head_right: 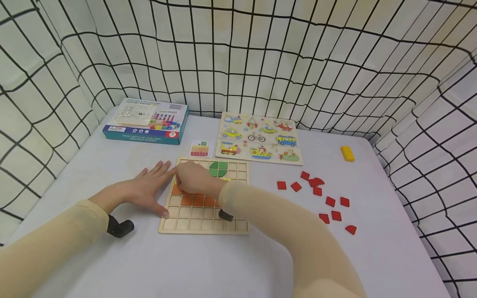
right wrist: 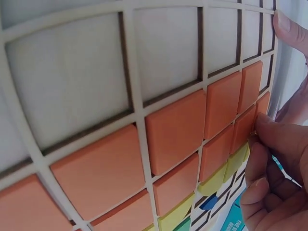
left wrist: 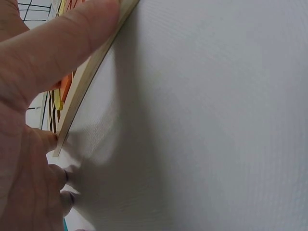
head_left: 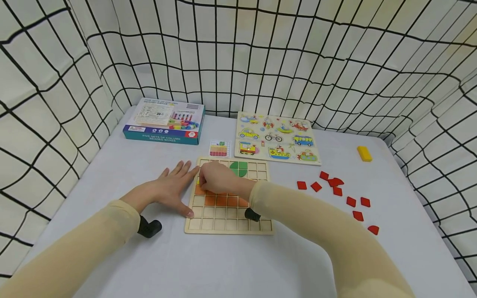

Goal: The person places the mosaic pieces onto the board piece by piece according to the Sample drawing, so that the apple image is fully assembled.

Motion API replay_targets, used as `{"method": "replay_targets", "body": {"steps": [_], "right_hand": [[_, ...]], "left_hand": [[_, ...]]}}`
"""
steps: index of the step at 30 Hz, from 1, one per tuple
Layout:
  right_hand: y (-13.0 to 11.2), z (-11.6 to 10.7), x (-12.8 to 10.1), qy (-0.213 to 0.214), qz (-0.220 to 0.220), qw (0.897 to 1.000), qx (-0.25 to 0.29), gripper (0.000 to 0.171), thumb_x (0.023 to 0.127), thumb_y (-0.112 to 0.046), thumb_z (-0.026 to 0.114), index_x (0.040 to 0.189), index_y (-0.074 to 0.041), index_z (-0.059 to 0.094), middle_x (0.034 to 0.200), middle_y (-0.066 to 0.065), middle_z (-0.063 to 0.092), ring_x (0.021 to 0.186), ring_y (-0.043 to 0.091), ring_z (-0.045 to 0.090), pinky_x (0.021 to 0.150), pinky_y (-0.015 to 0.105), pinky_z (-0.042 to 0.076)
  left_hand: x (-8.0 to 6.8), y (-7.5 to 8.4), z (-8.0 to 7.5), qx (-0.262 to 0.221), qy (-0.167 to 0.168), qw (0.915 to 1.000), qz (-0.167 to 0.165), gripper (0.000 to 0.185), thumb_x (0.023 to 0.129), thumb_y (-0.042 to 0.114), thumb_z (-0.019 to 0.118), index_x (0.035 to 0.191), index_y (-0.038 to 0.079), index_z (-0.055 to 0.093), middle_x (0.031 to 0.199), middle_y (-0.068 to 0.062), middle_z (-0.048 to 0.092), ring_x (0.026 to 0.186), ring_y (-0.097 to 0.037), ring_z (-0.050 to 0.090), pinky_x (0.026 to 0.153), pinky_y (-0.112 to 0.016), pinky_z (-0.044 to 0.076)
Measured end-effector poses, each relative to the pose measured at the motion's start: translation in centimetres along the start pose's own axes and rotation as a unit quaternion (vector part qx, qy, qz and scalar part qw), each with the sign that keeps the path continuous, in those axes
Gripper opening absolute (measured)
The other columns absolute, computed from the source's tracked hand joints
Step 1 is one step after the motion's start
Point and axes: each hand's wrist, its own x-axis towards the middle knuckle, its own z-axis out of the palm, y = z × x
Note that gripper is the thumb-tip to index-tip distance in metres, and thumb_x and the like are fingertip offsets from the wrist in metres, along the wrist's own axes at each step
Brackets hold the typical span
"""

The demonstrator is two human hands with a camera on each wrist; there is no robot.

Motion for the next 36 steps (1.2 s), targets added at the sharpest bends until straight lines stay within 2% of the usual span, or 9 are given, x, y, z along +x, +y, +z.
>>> {"method": "replay_targets", "body": {"steps": [3, 7, 11, 15, 22, 28, 31, 36], "right_hand": [[0.1, 0.1, -0.1, 0.002, 0.001, 1.0, 0.0, 0.006, 0.096, -0.015, 0.072, 0.095, -0.011, 0.077, 0.084, -0.002, 0.071, 0.075, 0.009, 0.059, 0.068, 0.017, 0.05], [0.7, 0.1, -0.8, 0.007, 0.006, 0.999, 0.03, 0.008, 0.096, -0.018, 0.074, 0.1, -0.011, 0.075, 0.088, -0.002, 0.07, 0.079, 0.01, 0.059, 0.072, 0.018, 0.05], [2.3, -0.5, -2.7, 0.008, 0.012, 0.998, 0.069, 0.014, 0.096, -0.02, 0.074, 0.106, -0.011, 0.074, 0.092, -0.002, 0.069, 0.084, 0.012, 0.059, 0.076, 0.02, 0.051], [5.1, -1.1, -5.5, 0.015, 0.012, 0.996, 0.09, 0.015, 0.095, -0.018, 0.075, 0.107, -0.01, 0.074, 0.094, 0.0, 0.07, 0.085, 0.014, 0.06, 0.078, 0.022, 0.052], [11.8, -1.9, -12.7, 0.006, 0.035, 0.99, 0.134, 0.014, 0.094, -0.016, 0.075, 0.107, -0.011, 0.075, 0.089, -0.003, 0.067, 0.087, 0.014, 0.058, 0.078, 0.024, 0.052], [17.0, -2.2, -20.3, 0.008, 0.096, 0.985, 0.146, 0.021, 0.092, -0.016, 0.076, 0.113, -0.012, 0.073, 0.097, -0.003, 0.069, 0.092, 0.014, 0.061, 0.078, 0.024, 0.055], [19.1, -1.9, -24.0, 0.014, 0.124, 0.981, 0.146, 0.025, 0.091, -0.018, 0.078, 0.113, -0.011, 0.072, 0.099, -0.003, 0.07, 0.092, 0.013, 0.061, 0.075, 0.022, 0.055], [21.4, -0.7, -29.2, 0.001, 0.162, 0.976, 0.144, 0.026, 0.086, -0.024, 0.083, 0.105, -0.013, 0.07, 0.092, -0.005, 0.067, 0.086, 0.011, 0.059, 0.069, 0.02, 0.053]], "left_hand": [[0.1, 0.0, 0.1, -0.001, 0.0, 1.0, -0.001, 0.138, 0.063, 0.065, 0.087, 0.164, 0.007, 0.013, 0.17, -0.029, 0.002, 0.155, -0.054, -0.004, 0.117, -0.079, 0.0], [0.2, -0.1, 0.3, 0.0, 0.0, 1.0, -0.002, 0.138, 0.063, 0.065, 0.087, 0.164, 0.006, 0.014, 0.17, -0.029, 0.003, 0.155, -0.054, -0.003, 0.117, -0.079, 0.0], [0.3, -0.1, 0.3, 0.008, -0.002, 0.9999, -0.007, 0.139, 0.063, 0.067, 0.087, 0.164, 0.006, 0.013, 0.17, -0.028, 0.003, 0.155, -0.054, -0.003, 0.118, -0.078, 0.002], [0.4, 0.1, 0.2, 0.014, -0.004, 0.9998, -0.012, 0.14, 0.063, 0.067, 0.086, 0.164, 0.006, 0.012, 0.17, -0.028, 0.002, 0.156, -0.053, -0.003, 0.118, -0.078, 0.002], [0.4, 0.2, 0.1, 0.015, -0.004, 0.9998, -0.014, 0.141, 0.063, 0.067, 0.087, 0.164, 0.004, 0.012, 0.17, -0.029, 0.002, 0.156, -0.053, -0.004, 0.118, -0.078, 0.002], [0.4, 0.0, 0.3, 0.018, -0.003, 0.9997, -0.013, 0.141, 0.062, 0.068, 0.086, 0.164, 0.005, 0.012, 0.17, -0.028, 0.002, 0.156, -0.053, -0.003, 0.118, -0.078, 0.002], [0.5, -0.1, 0.4, 0.016, -0.004, 0.9998, -0.014, 0.142, 0.062, 0.069, 0.086, 0.164, 0.005, 0.012, 0.17, -0.028, 0.001, 0.156, -0.052, -0.004, 0.118, -0.078, 0.001], [0.4, 0.0, 0.4, 0.013, -0.003, 0.9998, -0.016, 0.141, 0.062, 0.069, 0.086, 0.164, 0.005, 0.012, 0.17, -0.028, 0.001, 0.156, -0.053, -0.004, 0.117, -0.079, 0.002]]}}
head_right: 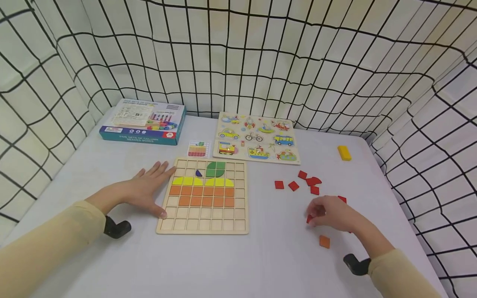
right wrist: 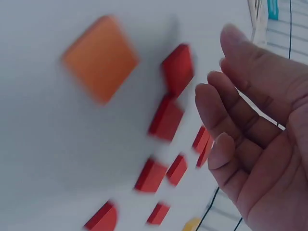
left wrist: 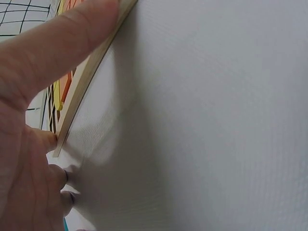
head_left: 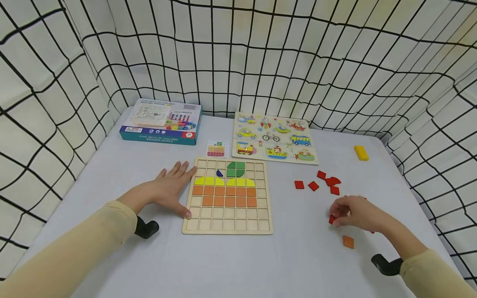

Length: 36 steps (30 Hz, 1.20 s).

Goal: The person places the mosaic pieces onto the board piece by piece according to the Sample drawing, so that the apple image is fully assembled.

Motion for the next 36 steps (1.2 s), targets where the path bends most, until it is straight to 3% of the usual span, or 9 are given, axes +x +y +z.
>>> {"method": "replay_targets", "body": {"steps": [7, 16, 20, 24, 29, 33, 36], "right_hand": [[2.7, 1.4, -3.2, -0.021, 0.037, 0.999, 0.012, 0.033, 0.079, -0.027, 0.089, 0.099, -0.013, 0.067, 0.088, -0.003, 0.062, 0.084, 0.015, 0.056, 0.067, 0.019, 0.052], [2.5, 2.4, -3.5, -0.013, 0.068, 0.998, 0.011, 0.034, 0.075, -0.022, 0.091, 0.093, -0.013, 0.064, 0.082, -0.002, 0.06, 0.081, 0.018, 0.055, 0.066, 0.02, 0.051], [2.1, 2.5, -3.4, -0.017, 0.059, 0.998, 0.009, 0.032, 0.075, -0.021, 0.09, 0.09, -0.014, 0.063, 0.081, -0.003, 0.06, 0.079, 0.015, 0.055, 0.065, 0.02, 0.05], [1.4, 2.0, -2.9, -0.027, 0.011, 1.0, 0.004, 0.026, 0.08, -0.022, 0.088, 0.087, -0.017, 0.063, 0.079, -0.007, 0.061, 0.074, 0.008, 0.055, 0.063, 0.019, 0.049], [-2.0, 1.7, -0.1, -0.01, -0.04, 0.999, 0.009, 0.021, 0.085, -0.024, 0.084, 0.087, -0.019, 0.064, 0.08, -0.009, 0.062, 0.077, 0.007, 0.056, 0.065, 0.019, 0.051], [-6.3, 2.3, 3.7, 0.021, -0.072, 0.997, -0.001, 0.019, 0.086, -0.026, 0.083, 0.088, -0.021, 0.065, 0.082, -0.01, 0.063, 0.082, 0.01, 0.058, 0.07, 0.02, 0.053], [-9.9, 3.0, 6.5, 0.02, -0.104, 0.994, -0.005, 0.016, 0.087, -0.026, 0.083, 0.089, -0.022, 0.067, 0.083, -0.01, 0.064, 0.083, 0.011, 0.059, 0.073, 0.022, 0.053]], "left_hand": [[-0.3, 0.1, -0.1, -0.004, 0.0, 1.0, -0.004, 0.141, 0.062, 0.068, 0.086, 0.164, 0.004, 0.013, 0.17, -0.028, 0.001, 0.156, -0.053, -0.004, 0.117, -0.079, 0.002], [-0.4, 0.0, 0.1, -0.005, 0.002, 1.0, -0.006, 0.142, 0.061, 0.069, 0.086, 0.164, 0.005, 0.012, 0.17, -0.028, 0.002, 0.155, -0.053, -0.004, 0.117, -0.079, 0.001], [-0.5, 0.0, 0.0, -0.003, 0.003, 1.0, -0.006, 0.142, 0.061, 0.069, 0.086, 0.164, 0.005, 0.013, 0.17, -0.029, 0.002, 0.155, -0.053, -0.004, 0.117, -0.079, 0.002], [-0.5, 0.1, -0.1, -0.003, 0.005, 1.0, -0.004, 0.141, 0.062, 0.069, 0.086, 0.164, 0.004, 0.013, 0.17, -0.029, 0.002, 0.156, -0.053, -0.004, 0.117, -0.079, 0.002], [-0.5, 0.1, -0.1, -0.004, 0.003, 1.0, -0.003, 0.141, 0.062, 0.068, 0.086, 0.164, 0.005, 0.012, 0.17, -0.028, 0.002, 0.156, -0.053, -0.004, 0.118, -0.078, 0.001], [-0.4, 0.1, -0.1, -0.002, 0.002, 1.0, -0.005, 0.141, 0.062, 0.068, 0.086, 0.164, 0.005, 0.012, 0.17, -0.028, 0.001, 0.156, -0.052, -0.004, 0.118, -0.078, 0.001], [-0.2, 0.1, -0.1, -0.002, 0.001, 1.0, -0.005, 0.141, 0.062, 0.069, 0.086, 0.164, 0.005, 0.012, 0.17, -0.028, 0.001, 0.156, -0.052, -0.005, 0.118, -0.078, 0.001]]}}
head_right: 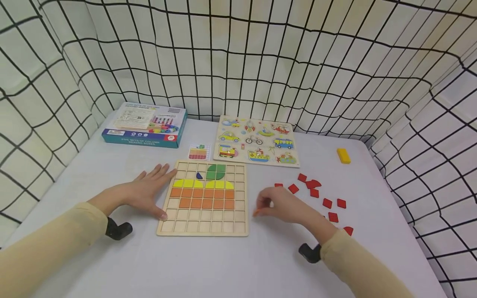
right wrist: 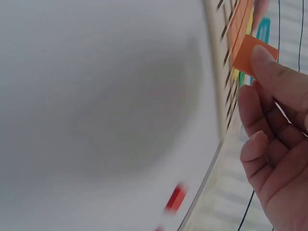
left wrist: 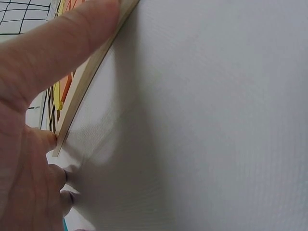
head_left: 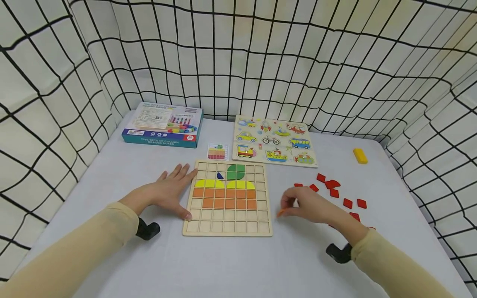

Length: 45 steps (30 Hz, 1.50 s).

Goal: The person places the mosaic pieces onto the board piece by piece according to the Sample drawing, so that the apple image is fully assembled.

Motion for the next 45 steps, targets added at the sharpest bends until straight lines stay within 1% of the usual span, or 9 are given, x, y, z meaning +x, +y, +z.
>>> {"method": "replay_targets", "body": {"steps": [6, 9, 12, 16, 18, 23, 35, 39, 45], "right_hand": [[-6.0, 1.2, 7.1, -0.03, -0.064, 0.997, 0.027, 0.009, 0.091, -0.021, 0.079, 0.093, -0.017, 0.071, 0.086, -0.007, 0.067, 0.084, 0.011, 0.059, 0.076, 0.022, 0.052], [-8.8, 1.9, 10.0, -0.047, -0.089, 0.995, 0.025, 0.008, 0.093, -0.02, 0.077, 0.096, -0.014, 0.073, 0.086, -0.004, 0.067, 0.082, 0.011, 0.058, 0.074, 0.019, 0.051], [-11.2, 2.8, 12.1, -0.064, -0.106, 0.992, -0.002, 0.008, 0.095, -0.021, 0.075, 0.097, -0.013, 0.073, 0.085, -0.003, 0.067, 0.079, 0.011, 0.057, 0.069, 0.017, 0.048], [-13.3, 4.0, 14.1, -0.077, -0.123, 0.989, -0.039, 0.006, 0.096, -0.019, 0.073, 0.096, -0.013, 0.073, 0.084, -0.004, 0.067, 0.076, 0.008, 0.057, 0.067, 0.014, 0.047], [-14.0, 4.5, 14.7, -0.079, -0.131, 0.987, -0.053, 0.006, 0.096, -0.018, 0.073, 0.096, -0.012, 0.074, 0.084, -0.005, 0.068, 0.075, 0.007, 0.057, 0.068, 0.014, 0.047], [-15.1, 5.2, 15.4, -0.076, -0.128, 0.986, -0.073, 0.006, 0.095, -0.016, 0.075, 0.098, -0.012, 0.077, 0.083, -0.005, 0.071, 0.074, 0.006, 0.059, 0.068, 0.014, 0.048], [-15.3, 5.9, 16.1, -0.08, -0.114, 0.986, -0.092, 0.006, 0.094, -0.015, 0.076, 0.098, -0.011, 0.079, 0.083, -0.006, 0.073, 0.075, 0.005, 0.061, 0.07, 0.013, 0.05], [-15.3, 6.1, 16.3, -0.078, -0.109, 0.985, -0.109, 0.006, 0.094, -0.016, 0.076, 0.098, -0.012, 0.079, 0.083, -0.006, 0.073, 0.075, 0.004, 0.061, 0.07, 0.014, 0.05], [-15.4, 6.6, 16.7, -0.078, -0.109, 0.98, -0.149, 0.007, 0.094, -0.017, 0.076, 0.099, -0.014, 0.079, 0.086, -0.006, 0.075, 0.078, 0.005, 0.062, 0.073, 0.015, 0.052]], "left_hand": [[0.0, -0.2, -0.1, 0.001, -0.001, 1.0, -0.001, 0.14, 0.063, 0.068, 0.086, 0.164, 0.005, 0.012, 0.17, -0.028, 0.001, 0.156, -0.052, -0.004, 0.118, -0.078, 0.002], [0.0, -0.3, -0.1, 0.001, 0.0, 1.0, 0.0, 0.139, 0.064, 0.067, 0.086, 0.164, 0.005, 0.012, 0.17, -0.028, 0.002, 0.156, -0.053, -0.003, 0.118, -0.078, 0.002], [0.0, -0.4, -0.1, 0.0, -0.001, 1.0, 0.005, 0.139, 0.064, 0.067, 0.086, 0.164, 0.006, 0.012, 0.17, -0.028, 0.002, 0.156, -0.053, -0.003, 0.118, -0.078, 0.002], [0.0, -0.5, -0.1, 0.001, -0.002, 0.9999, 0.011, 0.139, 0.065, 0.068, 0.085, 0.164, 0.006, 0.012, 0.17, -0.028, 0.002, 0.156, -0.053, -0.003, 0.118, -0.079, 0.002], [0.0, -0.4, -0.2, 0.0, 0.001, 0.9999, 0.015, 0.139, 0.065, 0.068, 0.086, 0.164, 0.005, 0.012, 0.17, -0.029, 0.002, 0.155, -0.054, -0.003, 0.117, -0.079, 0.002], [0.0, -0.4, -0.3, -0.005, 0.0, 0.9998, 0.019, 0.14, 0.064, 0.068, 0.086, 0.164, 0.006, 0.011, 0.17, -0.029, 0.0, 0.155, -0.054, -0.005, 0.117, -0.08, 0.001], [0.1, -0.7, -0.2, 0.001, -0.007, 0.9998, 0.019, 0.138, 0.066, 0.067, 0.086, 0.165, 0.006, 0.011, 0.17, -0.028, 0.001, 0.155, -0.054, -0.004, 0.117, -0.079, 0.002], [0.0, -0.6, -0.4, -0.001, -0.01, 0.9997, 0.023, 0.136, 0.066, 0.064, 0.087, 0.164, 0.007, 0.013, 0.17, -0.028, 0.003, 0.155, -0.054, -0.002, 0.118, -0.079, 0.003], [0.0, -0.7, -0.5, -0.004, -0.014, 0.9996, 0.023, 0.135, 0.066, 0.063, 0.087, 0.165, 0.008, 0.013, 0.17, -0.028, 0.003, 0.156, -0.053, -0.003, 0.118, -0.078, 0.003]]}}
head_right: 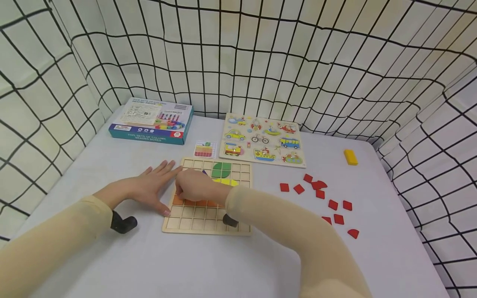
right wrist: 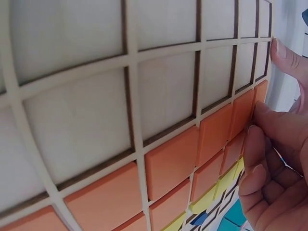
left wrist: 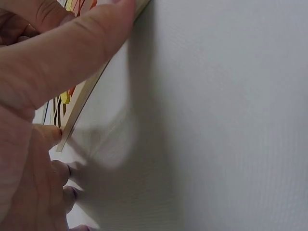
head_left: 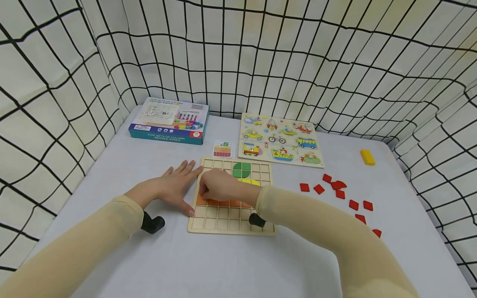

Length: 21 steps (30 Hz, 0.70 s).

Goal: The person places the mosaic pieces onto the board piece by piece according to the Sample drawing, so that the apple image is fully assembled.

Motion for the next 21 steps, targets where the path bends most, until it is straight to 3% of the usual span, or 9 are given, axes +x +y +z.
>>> {"method": "replay_targets", "body": {"steps": [6, 12, 21], "right_hand": [[-0.3, -0.1, -0.1, 0.003, -0.005, 1.0, -0.024, 0.006, 0.094, -0.017, 0.076, 0.099, -0.014, 0.079, 0.086, -0.007, 0.075, 0.079, 0.004, 0.063, 0.073, 0.015, 0.053], [0.3, -0.8, -1.0, 0.015, -0.008, 1.0, 0.026, 0.005, 0.095, -0.015, 0.075, 0.098, -0.012, 0.078, 0.085, -0.006, 0.073, 0.077, 0.005, 0.061, 0.072, 0.015, 0.051], [5.9, -3.0, -6.0, 0.032, 0.02, 0.995, 0.091, 0.015, 0.096, -0.018, 0.073, 0.109, -0.01, 0.075, 0.096, -0.001, 0.071, 0.087, 0.014, 0.061, 0.08, 0.023, 0.054]], "left_hand": [[-0.1, 0.1, -0.2, -0.005, -0.002, 1.0, 0.005, 0.136, 0.065, 0.061, 0.089, 0.164, 0.007, 0.013, 0.17, -0.029, 0.003, 0.155, -0.054, -0.003, 0.118, -0.078, 0.004], [-0.1, 0.0, -0.2, -0.002, -0.001, 1.0, 0.006, 0.135, 0.066, 0.06, 0.089, 0.164, 0.006, 0.015, 0.17, -0.029, 0.004, 0.155, -0.054, -0.002, 0.118, -0.078, 0.004], [0.0, 0.2, 0.0, 0.017, 0.004, 0.9998, -0.007, 0.138, 0.064, 0.064, 0.088, 0.164, 0.006, 0.014, 0.17, -0.028, 0.004, 0.156, -0.053, -0.001, 0.119, -0.077, 0.006]]}}
